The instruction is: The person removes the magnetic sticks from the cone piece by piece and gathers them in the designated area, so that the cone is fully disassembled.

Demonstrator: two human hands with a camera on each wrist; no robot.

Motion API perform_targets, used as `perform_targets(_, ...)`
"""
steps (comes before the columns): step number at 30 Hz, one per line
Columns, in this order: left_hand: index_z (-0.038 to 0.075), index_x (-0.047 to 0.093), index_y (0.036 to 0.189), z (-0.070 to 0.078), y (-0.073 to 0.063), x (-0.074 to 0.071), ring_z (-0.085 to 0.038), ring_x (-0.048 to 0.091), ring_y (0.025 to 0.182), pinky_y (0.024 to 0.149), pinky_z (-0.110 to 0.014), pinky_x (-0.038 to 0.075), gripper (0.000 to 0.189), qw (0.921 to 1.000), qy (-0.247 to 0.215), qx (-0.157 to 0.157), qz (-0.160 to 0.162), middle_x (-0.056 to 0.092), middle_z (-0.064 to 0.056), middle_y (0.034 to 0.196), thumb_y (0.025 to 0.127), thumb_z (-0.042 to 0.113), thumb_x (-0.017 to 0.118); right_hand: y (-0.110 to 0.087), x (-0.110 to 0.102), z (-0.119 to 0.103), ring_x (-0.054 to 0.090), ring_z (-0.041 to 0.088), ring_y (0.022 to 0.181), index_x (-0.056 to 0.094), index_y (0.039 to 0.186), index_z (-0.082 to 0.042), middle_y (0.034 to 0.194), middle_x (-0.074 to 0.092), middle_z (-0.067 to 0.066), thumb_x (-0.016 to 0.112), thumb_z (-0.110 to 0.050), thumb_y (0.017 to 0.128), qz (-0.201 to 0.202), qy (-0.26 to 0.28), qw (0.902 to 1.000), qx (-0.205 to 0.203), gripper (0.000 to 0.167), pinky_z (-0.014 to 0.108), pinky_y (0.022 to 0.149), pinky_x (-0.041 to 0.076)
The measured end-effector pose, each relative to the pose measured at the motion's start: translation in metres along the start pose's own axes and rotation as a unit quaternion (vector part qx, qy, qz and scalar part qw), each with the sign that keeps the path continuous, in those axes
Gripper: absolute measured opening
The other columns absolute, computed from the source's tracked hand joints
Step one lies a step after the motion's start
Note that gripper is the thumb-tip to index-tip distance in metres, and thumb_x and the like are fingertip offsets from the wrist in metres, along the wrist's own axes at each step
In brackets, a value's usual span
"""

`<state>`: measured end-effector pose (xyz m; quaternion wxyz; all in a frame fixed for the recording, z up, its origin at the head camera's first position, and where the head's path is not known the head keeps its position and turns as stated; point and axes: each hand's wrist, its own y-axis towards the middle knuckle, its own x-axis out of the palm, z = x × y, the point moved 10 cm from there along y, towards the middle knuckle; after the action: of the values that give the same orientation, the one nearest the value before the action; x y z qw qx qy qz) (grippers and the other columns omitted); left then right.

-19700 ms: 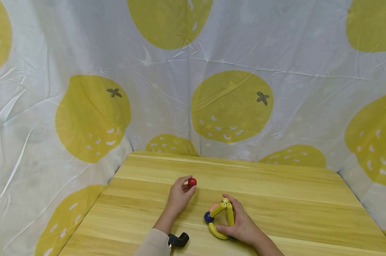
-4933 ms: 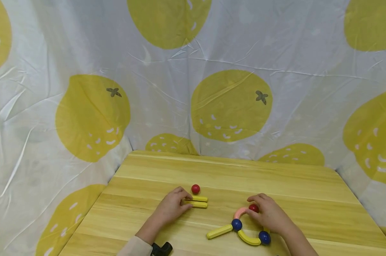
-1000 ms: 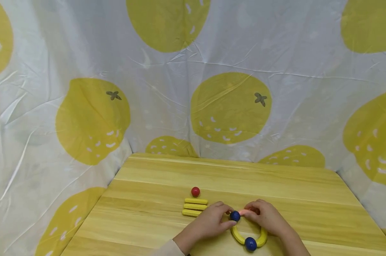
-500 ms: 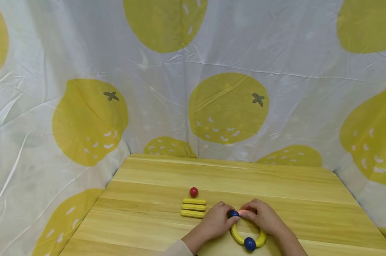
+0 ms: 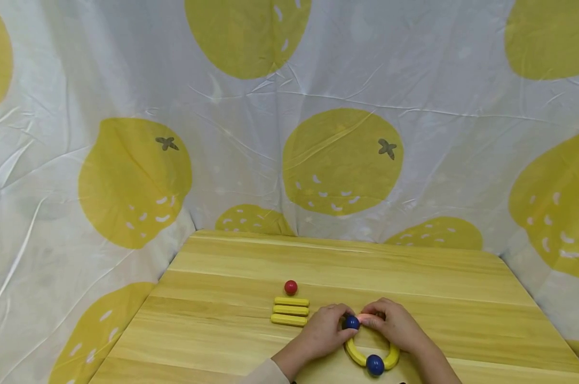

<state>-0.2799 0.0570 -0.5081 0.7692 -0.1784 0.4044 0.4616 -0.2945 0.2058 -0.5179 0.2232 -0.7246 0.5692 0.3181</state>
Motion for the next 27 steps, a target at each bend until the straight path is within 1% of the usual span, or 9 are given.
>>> perform_targets(3, 0.024, 0.066, 0.112, -0.001, 0.000, 0.000, 0.005, 0.048, 0.074, 0.068, -0.015, 0.043, 0.025, 0.9998, -0.018, 0.008, 0.003, 0.060, 0.014, 0.095, 0.092, 0.034, 0.077, 0.001, -0.003, 0.002, 0.057, 0.002, 0.083, 0.077, 0.098, -0.029, 0.096, 0.067, -0.009, 0.072, -0.047, 0.092, 0.014, -0.006, 0.9998, 0.013, 0.020, 0.022, 0.074, 0.049)
perform_targets(6, 0.025, 0.064, 0.113, -0.001, -0.001, -0.001, 0.005, 0.046, 0.073, 0.066, -0.015, 0.042, 0.026, 0.9991, -0.039, 0.011, 0.009, 0.056, 0.013, 0.096, 0.092, 0.033, 0.077, 0.000, -0.006, 0.003, 0.058, 0.002, 0.083, 0.077, 0.096, -0.029, 0.095, 0.067, -0.009, 0.072, -0.047, 0.091, 0.026, -0.008, 0.9994, 0.019, 0.020, 0.022, 0.074, 0.049)
perform_targets(10, 0.022, 0.064, 0.123, 0.000, -0.002, -0.008, 0.005, 0.048, 0.075, 0.066, -0.014, 0.044, 0.032, 0.9978, -0.059, 0.019, 0.025, 0.056, 0.011, 0.105, 0.094, 0.032, 0.075, 0.000, -0.006, 0.002, 0.058, 0.003, 0.082, 0.077, 0.097, -0.027, 0.094, 0.067, -0.008, 0.073, -0.047, 0.091, 0.029, -0.011, 0.9994, 0.011, 0.021, 0.022, 0.073, 0.049)
perform_targets(13, 0.018, 0.065, 0.128, 0.002, -0.002, -0.017, 0.005, 0.051, 0.080, 0.069, -0.012, 0.047, 0.036, 0.9961, -0.072, 0.030, 0.042, 0.057, 0.008, 0.110, 0.094, 0.029, 0.075, 0.000, -0.005, 0.003, 0.058, 0.002, 0.082, 0.077, 0.096, -0.027, 0.093, 0.068, -0.009, 0.073, -0.048, 0.091, 0.031, -0.018, 0.9992, 0.015, 0.023, 0.023, 0.073, 0.049)
perform_targets(16, 0.015, 0.067, 0.126, 0.001, -0.001, -0.032, 0.002, 0.057, 0.084, 0.072, -0.012, 0.050, 0.035, 0.9930, -0.089, 0.044, 0.064, 0.059, 0.003, 0.112, 0.093, 0.023, 0.077, 0.001, -0.005, 0.005, 0.058, 0.002, 0.082, 0.077, 0.095, -0.029, 0.092, 0.067, -0.010, 0.073, -0.050, 0.090, 0.033, -0.025, 0.9989, 0.022, 0.022, 0.023, 0.074, 0.050)
perform_targets(21, 0.011, 0.069, 0.122, -0.007, -0.002, -0.065, -0.005, 0.066, 0.087, 0.076, -0.015, 0.056, 0.033, 0.9865, -0.111, 0.055, 0.107, 0.064, -0.004, 0.114, 0.091, 0.014, 0.078, 0.002, -0.004, 0.006, 0.058, 0.003, 0.082, 0.076, 0.094, -0.031, 0.092, 0.067, -0.011, 0.073, -0.052, 0.089, 0.034, -0.028, 0.9987, 0.027, 0.021, 0.024, 0.074, 0.050)
perform_targets(25, 0.007, 0.069, 0.123, -0.019, -0.004, -0.091, -0.012, 0.069, 0.089, 0.078, -0.020, 0.059, 0.034, 0.9839, -0.106, 0.056, 0.133, 0.067, -0.008, 0.116, 0.090, 0.011, 0.078, 0.002, -0.004, 0.008, 0.058, 0.003, 0.083, 0.076, 0.094, -0.031, 0.093, 0.067, -0.010, 0.073, -0.053, 0.089, 0.033, -0.028, 0.9986, 0.030, 0.023, 0.024, 0.074, 0.050)
perform_targets(27, 0.008, 0.068, 0.126, -0.031, -0.005, -0.102, -0.013, 0.069, 0.089, 0.078, -0.021, 0.058, 0.037, 0.9840, -0.102, 0.041, 0.140, 0.067, -0.008, 0.117, 0.090, 0.012, 0.078, 0.001, -0.004, 0.009, 0.058, 0.004, 0.083, 0.076, 0.095, -0.031, 0.094, 0.068, -0.010, 0.073, -0.054, 0.089, 0.031, -0.027, 0.9986, 0.033, 0.024, 0.024, 0.074, 0.050)
